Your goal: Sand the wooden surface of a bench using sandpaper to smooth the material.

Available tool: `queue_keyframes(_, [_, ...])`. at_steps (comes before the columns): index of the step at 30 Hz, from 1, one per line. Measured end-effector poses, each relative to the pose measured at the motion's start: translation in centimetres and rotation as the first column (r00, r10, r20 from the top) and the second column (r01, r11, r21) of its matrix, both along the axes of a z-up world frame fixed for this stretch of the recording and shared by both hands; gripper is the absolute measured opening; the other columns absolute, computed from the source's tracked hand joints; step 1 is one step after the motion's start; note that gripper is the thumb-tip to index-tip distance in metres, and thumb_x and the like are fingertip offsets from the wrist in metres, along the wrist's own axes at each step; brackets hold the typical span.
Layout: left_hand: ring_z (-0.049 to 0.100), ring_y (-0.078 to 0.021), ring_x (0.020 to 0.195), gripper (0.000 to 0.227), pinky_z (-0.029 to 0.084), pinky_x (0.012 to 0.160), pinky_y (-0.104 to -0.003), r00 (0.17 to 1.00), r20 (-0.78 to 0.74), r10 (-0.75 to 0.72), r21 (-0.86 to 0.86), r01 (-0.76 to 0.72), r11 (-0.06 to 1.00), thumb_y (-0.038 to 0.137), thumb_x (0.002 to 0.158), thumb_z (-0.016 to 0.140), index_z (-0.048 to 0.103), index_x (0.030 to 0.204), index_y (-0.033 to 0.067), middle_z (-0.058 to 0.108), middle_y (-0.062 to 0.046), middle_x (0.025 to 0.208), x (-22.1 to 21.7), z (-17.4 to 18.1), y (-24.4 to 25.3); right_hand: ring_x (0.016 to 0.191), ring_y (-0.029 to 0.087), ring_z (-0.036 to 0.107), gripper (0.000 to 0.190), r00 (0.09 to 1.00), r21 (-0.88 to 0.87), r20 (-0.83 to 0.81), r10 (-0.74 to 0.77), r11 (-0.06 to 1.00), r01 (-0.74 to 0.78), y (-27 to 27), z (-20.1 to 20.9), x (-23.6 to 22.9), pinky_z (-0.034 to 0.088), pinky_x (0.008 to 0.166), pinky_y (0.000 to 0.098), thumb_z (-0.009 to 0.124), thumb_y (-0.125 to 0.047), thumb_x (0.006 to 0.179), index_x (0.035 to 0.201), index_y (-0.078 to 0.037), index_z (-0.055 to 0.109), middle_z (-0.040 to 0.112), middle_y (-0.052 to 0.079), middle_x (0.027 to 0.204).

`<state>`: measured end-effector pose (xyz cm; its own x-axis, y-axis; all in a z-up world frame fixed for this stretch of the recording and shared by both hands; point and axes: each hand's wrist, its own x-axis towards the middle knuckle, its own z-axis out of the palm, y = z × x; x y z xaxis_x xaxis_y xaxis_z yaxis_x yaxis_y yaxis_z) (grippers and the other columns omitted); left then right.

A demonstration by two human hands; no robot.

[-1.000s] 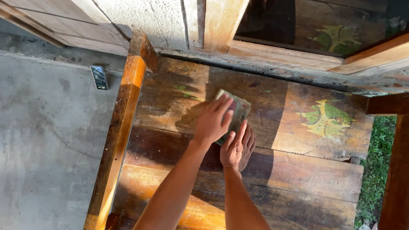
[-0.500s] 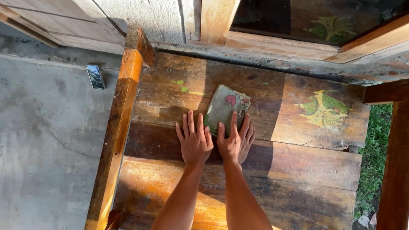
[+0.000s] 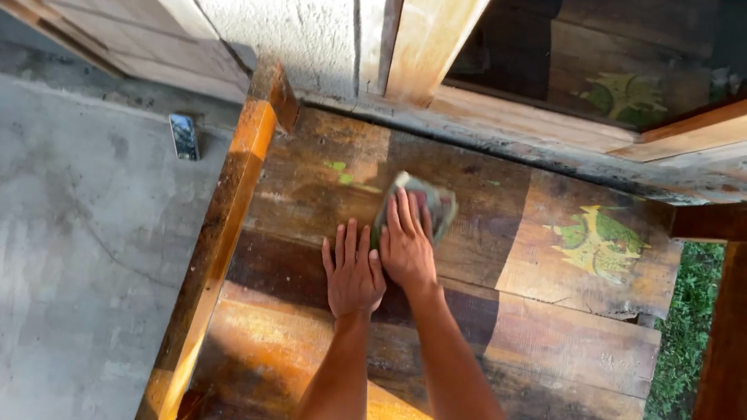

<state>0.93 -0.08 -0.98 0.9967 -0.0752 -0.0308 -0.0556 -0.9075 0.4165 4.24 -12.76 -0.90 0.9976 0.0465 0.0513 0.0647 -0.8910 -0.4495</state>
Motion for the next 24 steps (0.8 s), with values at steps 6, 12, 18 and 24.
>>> queue_keyframes(6, [0.03, -0.0281, 0.154, 0.056, 0.013, 0.127, -0.053, 0.996, 0.084, 0.006, 0.034, -0.009, 0.999, 0.035, 0.11, 0.027, 0.047, 0.155, 0.0079, 0.038, -0.009, 0.165, -1.0, -1.3, -0.2, 0.157, 0.029, 0.029, 0.057, 0.984, -0.146, -0.015, 0.178, 0.973, -0.178, 0.3, -0.1, 6.2, 0.022, 0.129, 0.0478, 0.04, -0.031, 0.108, 0.16, -0.008, 0.04, 0.032, 0.01, 0.17])
queue_keyframes(12, [0.032, -0.0266, 0.154, 0.055, 0.014, 0.129, -0.052, 0.998, 0.067, 0.005, 0.053, -0.008, 0.999, 0.036, 0.11, 0.028, 0.046, 0.156, 0.0115, 0.038, -0.007, 0.165, -0.7, -0.8, -0.3, 0.155, 0.03, 0.027, 0.063, 0.997, -0.212, -0.052, 0.062, 0.975, -0.072, -1.6, 1.7, 8.3, 0.021, 0.127, 0.0528, 0.044, -0.056, 0.104, 0.158, -0.025, 0.043, 0.029, 0.01, 0.168])
queue_keyframes(18, [0.026, -0.0258, 0.155, 0.057, 0.01, 0.128, -0.051, 1.0, -0.003, 0.02, 0.069, -0.02, 0.997, 0.036, 0.108, 0.026, 0.042, 0.158, 0.0126, 0.031, -0.005, 0.168, -0.7, -1.4, -0.5, 0.159, 0.034, 0.03, 0.061, 0.986, -0.299, 0.148, -0.073, 0.947, 0.116, -10.5, -2.6, 4.8, 0.02, 0.134, 0.0551, 0.037, -0.055, 0.112, 0.162, -0.019, 0.045, 0.035, 0.014, 0.167])
queue_keyframes(24, [0.025, -0.0238, 0.156, 0.057, 0.009, 0.129, -0.051, 1.0, -0.021, 0.021, 0.115, -0.018, 0.993, 0.036, 0.108, 0.024, 0.039, 0.159, 0.0148, 0.03, -0.003, 0.169, -0.7, -1.2, -0.5, 0.154, 0.041, 0.032, 0.064, 0.92, -0.247, 0.08, -0.384, 0.887, 0.391, -10.2, -1.0, 4.3, 0.02, 0.124, 0.0602, 0.036, -0.051, 0.107, 0.157, -0.012, 0.049, 0.039, 0.019, 0.164])
